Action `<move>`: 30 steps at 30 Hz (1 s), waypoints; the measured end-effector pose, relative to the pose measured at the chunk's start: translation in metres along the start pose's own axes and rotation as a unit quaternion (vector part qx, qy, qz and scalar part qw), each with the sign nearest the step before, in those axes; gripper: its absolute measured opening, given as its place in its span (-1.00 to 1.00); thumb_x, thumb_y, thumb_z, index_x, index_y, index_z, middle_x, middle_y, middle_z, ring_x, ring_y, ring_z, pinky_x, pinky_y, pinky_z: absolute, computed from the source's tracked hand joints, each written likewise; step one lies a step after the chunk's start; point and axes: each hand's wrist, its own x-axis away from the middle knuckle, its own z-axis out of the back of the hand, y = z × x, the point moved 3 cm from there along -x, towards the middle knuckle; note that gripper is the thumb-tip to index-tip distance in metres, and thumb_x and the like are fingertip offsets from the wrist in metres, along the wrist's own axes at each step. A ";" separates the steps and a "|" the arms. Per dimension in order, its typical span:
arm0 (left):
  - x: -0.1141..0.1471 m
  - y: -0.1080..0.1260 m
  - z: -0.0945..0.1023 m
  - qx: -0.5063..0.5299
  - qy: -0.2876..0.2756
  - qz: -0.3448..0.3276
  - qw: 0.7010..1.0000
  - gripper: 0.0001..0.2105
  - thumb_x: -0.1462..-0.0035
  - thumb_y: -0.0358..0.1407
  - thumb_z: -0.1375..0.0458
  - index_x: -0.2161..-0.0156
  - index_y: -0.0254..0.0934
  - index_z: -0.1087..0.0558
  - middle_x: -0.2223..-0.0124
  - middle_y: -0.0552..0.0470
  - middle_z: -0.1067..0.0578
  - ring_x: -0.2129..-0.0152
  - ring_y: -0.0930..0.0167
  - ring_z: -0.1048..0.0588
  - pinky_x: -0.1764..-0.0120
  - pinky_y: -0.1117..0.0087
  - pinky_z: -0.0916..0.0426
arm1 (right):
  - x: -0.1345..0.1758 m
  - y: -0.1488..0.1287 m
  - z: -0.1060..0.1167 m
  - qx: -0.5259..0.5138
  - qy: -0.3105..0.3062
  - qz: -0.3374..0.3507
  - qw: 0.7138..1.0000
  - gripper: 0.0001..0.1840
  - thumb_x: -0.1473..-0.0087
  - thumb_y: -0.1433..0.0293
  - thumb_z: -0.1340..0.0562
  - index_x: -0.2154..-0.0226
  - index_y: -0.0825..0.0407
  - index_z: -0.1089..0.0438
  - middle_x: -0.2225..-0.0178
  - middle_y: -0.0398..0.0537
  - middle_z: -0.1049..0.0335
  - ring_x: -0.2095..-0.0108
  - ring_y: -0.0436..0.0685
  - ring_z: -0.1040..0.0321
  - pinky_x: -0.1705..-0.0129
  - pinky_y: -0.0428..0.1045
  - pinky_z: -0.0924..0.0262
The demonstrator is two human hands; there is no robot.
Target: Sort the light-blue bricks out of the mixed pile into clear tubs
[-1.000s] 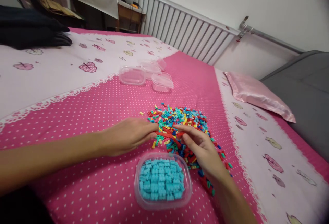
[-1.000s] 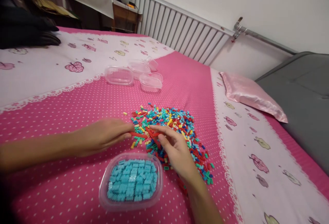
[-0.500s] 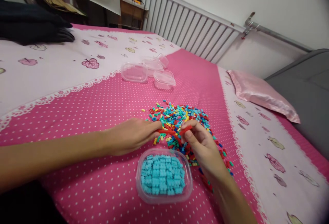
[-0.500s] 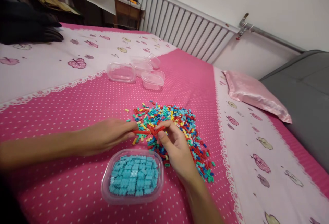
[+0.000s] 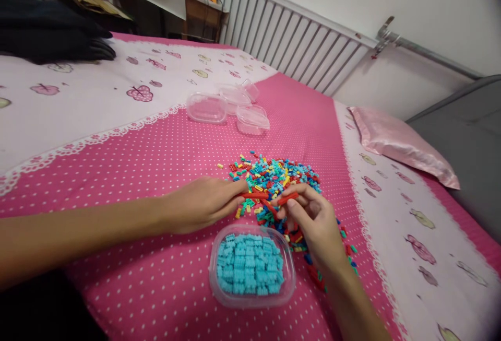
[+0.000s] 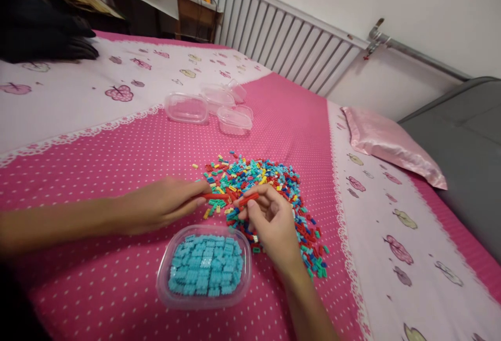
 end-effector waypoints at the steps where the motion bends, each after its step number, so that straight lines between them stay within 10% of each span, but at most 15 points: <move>1: 0.000 0.000 0.000 0.001 -0.003 0.004 1.000 -0.67 -0.42 -0.16 0.19 0.12 -0.26 -0.38 0.32 -0.01 -0.53 0.48 0.38 -0.45 0.42 0.41 -0.15 | 0.001 -0.002 0.001 0.046 0.006 0.013 0.999 -0.91 -0.20 0.30 -0.25 0.28 -0.03 -0.42 0.41 -0.15 -0.47 0.50 -0.01 -0.34 0.55 -0.13 -0.17; 8: 0.000 0.001 -0.001 -0.004 -0.004 -0.005 1.000 -0.68 -0.42 -0.20 0.13 -0.09 -0.20 -0.38 0.26 -0.01 -0.58 0.44 0.38 -0.49 0.45 0.45 -0.14 | 0.001 -0.015 0.000 0.283 -0.031 0.145 0.947 -0.81 -0.22 0.40 -0.22 0.19 -0.02 -0.56 0.33 -0.13 -0.35 0.42 -0.02 -0.25 0.39 -0.05 -0.16; 30: 0.001 0.021 -0.004 -0.138 0.089 -0.094 0.982 -0.68 -0.45 -0.24 0.13 0.18 -0.26 -0.45 0.42 0.07 -0.51 0.52 0.43 -0.49 0.49 0.41 -0.12 | 0.012 -0.027 -0.015 0.353 -0.029 0.269 0.896 -0.74 -0.18 0.56 -0.25 0.13 -0.03 -0.54 0.30 -0.09 -0.32 0.33 0.05 -0.35 0.30 -0.03 -0.32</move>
